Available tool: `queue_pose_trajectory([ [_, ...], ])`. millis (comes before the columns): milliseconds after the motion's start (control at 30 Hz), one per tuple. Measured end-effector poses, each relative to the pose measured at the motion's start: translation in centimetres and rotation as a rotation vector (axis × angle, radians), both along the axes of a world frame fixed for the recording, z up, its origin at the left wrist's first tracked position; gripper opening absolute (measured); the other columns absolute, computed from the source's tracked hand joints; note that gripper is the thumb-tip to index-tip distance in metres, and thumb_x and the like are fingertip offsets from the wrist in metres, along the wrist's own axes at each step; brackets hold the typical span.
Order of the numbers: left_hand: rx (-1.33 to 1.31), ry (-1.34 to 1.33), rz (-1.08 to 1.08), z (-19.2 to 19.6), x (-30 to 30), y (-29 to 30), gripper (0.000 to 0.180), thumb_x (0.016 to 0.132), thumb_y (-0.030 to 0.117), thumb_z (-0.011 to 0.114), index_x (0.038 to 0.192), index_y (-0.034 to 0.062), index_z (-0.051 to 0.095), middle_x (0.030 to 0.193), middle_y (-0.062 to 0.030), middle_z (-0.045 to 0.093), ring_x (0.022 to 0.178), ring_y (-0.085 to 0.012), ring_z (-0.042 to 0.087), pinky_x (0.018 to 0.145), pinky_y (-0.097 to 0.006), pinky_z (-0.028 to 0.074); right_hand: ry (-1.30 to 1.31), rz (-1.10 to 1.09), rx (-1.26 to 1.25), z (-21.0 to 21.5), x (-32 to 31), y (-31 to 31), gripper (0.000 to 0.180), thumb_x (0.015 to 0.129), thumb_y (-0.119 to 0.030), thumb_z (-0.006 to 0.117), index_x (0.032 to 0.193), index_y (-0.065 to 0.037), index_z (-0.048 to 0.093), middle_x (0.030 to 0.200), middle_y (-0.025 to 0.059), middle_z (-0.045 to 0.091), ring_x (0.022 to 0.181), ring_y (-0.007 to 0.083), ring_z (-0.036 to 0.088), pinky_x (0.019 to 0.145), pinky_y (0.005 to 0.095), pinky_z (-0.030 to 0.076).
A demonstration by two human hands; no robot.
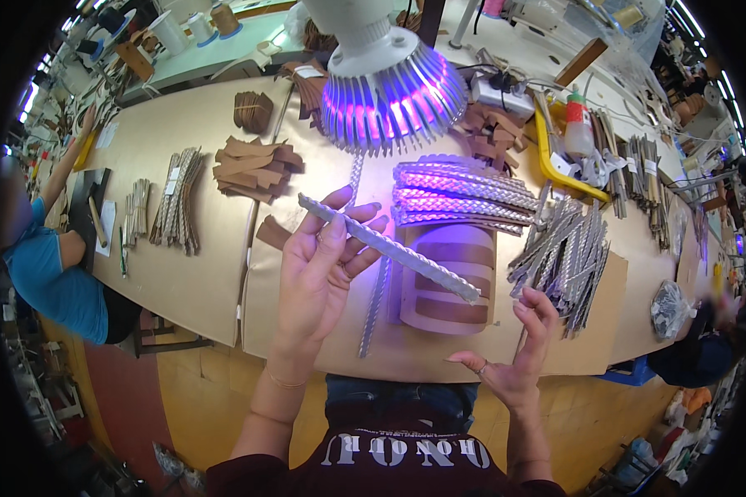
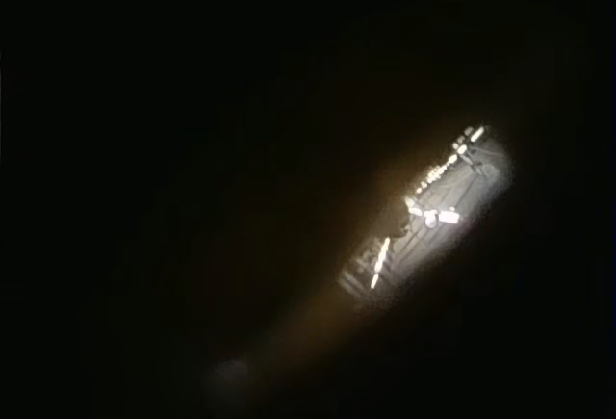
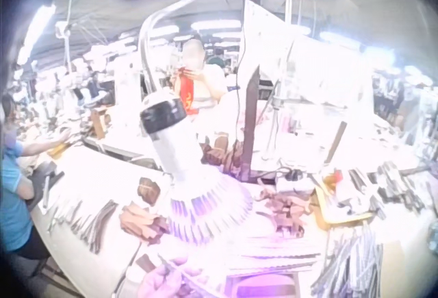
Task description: The person repeatedly picks up braided straps and brown leather pieces, aligns them, and places them onto a cardboard form under a UV lamp. The person handles items one at a time, stacking completed units on the form throughout the clip.
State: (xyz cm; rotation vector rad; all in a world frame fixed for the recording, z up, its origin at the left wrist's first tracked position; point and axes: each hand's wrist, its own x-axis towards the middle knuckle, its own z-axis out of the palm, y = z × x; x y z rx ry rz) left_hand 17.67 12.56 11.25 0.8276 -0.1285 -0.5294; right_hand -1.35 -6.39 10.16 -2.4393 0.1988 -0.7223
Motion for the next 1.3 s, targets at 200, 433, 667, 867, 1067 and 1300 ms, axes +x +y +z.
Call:
queue_pose_trajectory([
  [200, 0.041, 0.042, 0.017, -1.2, -0.4, 1.4, 0.039, 0.103, 0.016, 0.048, 0.138, -0.0005, 0.042, 0.124, -0.0175, 0.06, 0.115, -0.0267, 0.062, 0.096, -0.037, 0.056, -0.026, -0.137, 0.014, -2.6, 0.2, -0.6, 0.092, 0.064, -0.044, 0.088, 0.134, -0.007, 0.042, 0.134, 0.0193, 0.042, 0.124, 0.0366, 0.043, 0.102, 0.0475, 0.04],
  [433, 0.043, 0.066, -0.037, -1.0, -1.4, 2.1, 0.04, 0.102, 0.015, 0.051, 0.138, 0.0002, 0.043, 0.113, -0.0144, 0.065, 0.101, -0.0216, 0.067, 0.086, -0.032, 0.057, -0.027, -0.189, 0.097, -2.3, 2.3, -0.9, 0.092, 0.064, -0.044, 0.087, 0.135, -0.005, 0.043, 0.137, 0.0172, 0.042, 0.125, 0.0341, 0.044, 0.103, 0.0447, 0.039],
  [667, 0.463, -0.385, -0.902, 0.2, -5.6, 0.9, 0.036, 0.097, 0.008, 0.054, 0.133, 0.0033, 0.056, 0.084, -0.0108, 0.068, 0.069, -0.0144, 0.065, 0.065, -0.029, 0.052, 0.102, -0.125, 0.078, -1.3, 2.0, -2.6, 0.085, 0.064, -0.037, 0.089, 0.131, -0.004, 0.048, 0.131, 0.0145, 0.046, 0.116, 0.0314, 0.05, 0.093, 0.0397, 0.046],
  [867, 0.795, -0.961, -0.787, -5.5, -11.3, -4.0, 0.017, 0.092, 0.007, 0.059, 0.108, 0.0026, 0.062, 0.099, -0.0169, 0.059, 0.086, -0.0365, 0.061, 0.072, -0.041, 0.049, 0.252, -0.372, 0.49, -2.2, -5.0, -4.3, 0.01, 0.084, -0.004, 0.072, 0.093, -0.002, 0.068, 0.079, 0.0014, 0.061, 0.067, 0.0082, 0.05, 0.061, 0.0236, 0.04],
  [1067, 0.941, -1.618, -0.508, -8.6, -12.7, -5.6, 0.022, 0.085, 0.006, 0.061, 0.106, 0.0062, 0.066, 0.11, -0.0103, 0.062, 0.1, -0.03, 0.061, 0.083, -0.044, 0.047, 0.473, -0.445, 0.405, -4.6, -8.2, -0.7, 0.012, 0.085, -0.011, 0.072, 0.094, -0.005, 0.067, 0.083, 0.0071, 0.06, 0.068, 0.0194, 0.058, 0.061, 0.0301, 0.046],
  [1300, 1.027, -1.652, -0.386, -9.0, -16.2, -3.1, 0.045, 0.083, 0.022, 0.065, 0.124, 0.0045, 0.06, 0.139, -0.015, 0.052, 0.13, -0.0279, 0.047, 0.106, -0.041, 0.036, 0.434, -0.489, 0.192, -6.1, -7.2, 0.5, 0.016, 0.082, -0.018, 0.074, 0.095, -0.01, 0.068, 0.086, 0.0062, 0.061, 0.073, 0.0246, 0.062, 0.063, 0.0359, 0.048],
])
